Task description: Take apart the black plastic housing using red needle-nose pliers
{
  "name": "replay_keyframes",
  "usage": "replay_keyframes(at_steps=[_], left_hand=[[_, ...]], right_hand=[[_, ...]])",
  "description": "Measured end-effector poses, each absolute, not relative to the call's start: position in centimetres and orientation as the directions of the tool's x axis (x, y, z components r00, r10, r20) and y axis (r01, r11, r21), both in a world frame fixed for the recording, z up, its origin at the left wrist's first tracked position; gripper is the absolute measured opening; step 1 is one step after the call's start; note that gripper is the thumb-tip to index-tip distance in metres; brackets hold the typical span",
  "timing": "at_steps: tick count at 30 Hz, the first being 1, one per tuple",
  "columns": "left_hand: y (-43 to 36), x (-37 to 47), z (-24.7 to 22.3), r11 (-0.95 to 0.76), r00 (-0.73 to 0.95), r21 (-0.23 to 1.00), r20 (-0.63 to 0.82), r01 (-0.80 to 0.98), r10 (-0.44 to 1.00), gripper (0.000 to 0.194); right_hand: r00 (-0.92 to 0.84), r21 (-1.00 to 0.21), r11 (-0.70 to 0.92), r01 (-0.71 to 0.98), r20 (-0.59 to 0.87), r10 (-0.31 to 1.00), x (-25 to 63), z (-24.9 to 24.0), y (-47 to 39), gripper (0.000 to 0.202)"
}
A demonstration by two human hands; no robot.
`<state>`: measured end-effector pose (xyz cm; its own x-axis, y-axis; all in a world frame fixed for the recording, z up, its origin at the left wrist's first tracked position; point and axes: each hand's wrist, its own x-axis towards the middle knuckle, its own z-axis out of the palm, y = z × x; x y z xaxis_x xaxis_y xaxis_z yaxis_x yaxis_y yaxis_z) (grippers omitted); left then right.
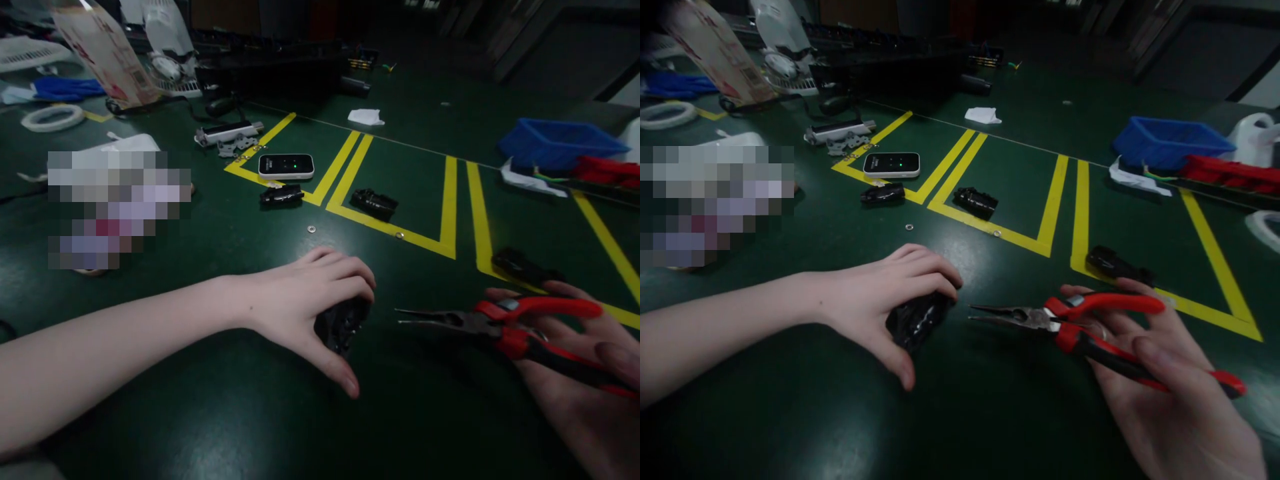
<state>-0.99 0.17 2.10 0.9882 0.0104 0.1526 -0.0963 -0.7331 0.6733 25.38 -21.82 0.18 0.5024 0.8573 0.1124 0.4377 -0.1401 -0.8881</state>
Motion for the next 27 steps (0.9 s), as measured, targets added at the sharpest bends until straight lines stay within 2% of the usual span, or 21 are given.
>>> replay_keyframes(at_steps=[3, 6, 8, 10, 12, 15, 23, 27], left_hand=[[0.4, -1.3, 2.4, -0.76, 0.993, 0.644, 0.114, -0.088, -0.018, 0.072], [0.4, -1.6, 2.6, -0.793, 0.994, 0.602, 0.106, -0.095, -0.038, 0.073], [0.4, -1.7, 2.7, -0.817, 0.994, 0.569, 0.098, -0.094, -0.046, 0.075], [0.3, -1.8, 2.9, -0.839, 0.996, 0.537, 0.079, -0.086, -0.051, 0.078], [0.2, -1.9, 3.1, -0.857, 0.997, 0.511, 0.054, -0.073, -0.053, 0.081], [0.0, -2.0, 3.4, -0.863, 0.999, 0.504, 0.032, -0.036, -0.024, 0.089], [0.2, -2.3, 3.3, -0.864, 0.998, 0.502, 0.028, 0.036, 0.058, 0.099], [0.6, -2.7, 2.9, -0.862, 0.996, 0.506, 0.054, 0.038, 0.076, 0.088]], right_hand=[[0.662, -0.972, -0.18, 0.148, -0.038, 0.749, 24.8, 1.0, -22.6, 0.045], [0.659, -0.971, -0.179, 0.155, -0.033, 0.751, 24.5, 1.2, -23.6, 0.056], [0.629, -0.96, -0.175, 0.218, 0.001, 0.777, 24.8, 1.2, -24.4, 0.066], [0.579, -0.9, -0.203, 0.384, 0.064, 0.813, 25.6, 1.0, -25.0, 0.081], [0.499, -0.769, -0.255, 0.587, 0.095, 0.862, 26.6, 0.8, -25.5, 0.092], [0.399, -0.62, -0.286, 0.731, 0.048, 0.916, 28.2, 0.6, -25.8, 0.092], [0.126, -0.328, -0.084, 0.941, 0.11, 0.986, 29.3, 0.4, -26.3, 0.092], [0.054, -0.266, -0.008, 0.964, 0.167, 0.984, 29.0, 0.7, -26.7, 0.089]])
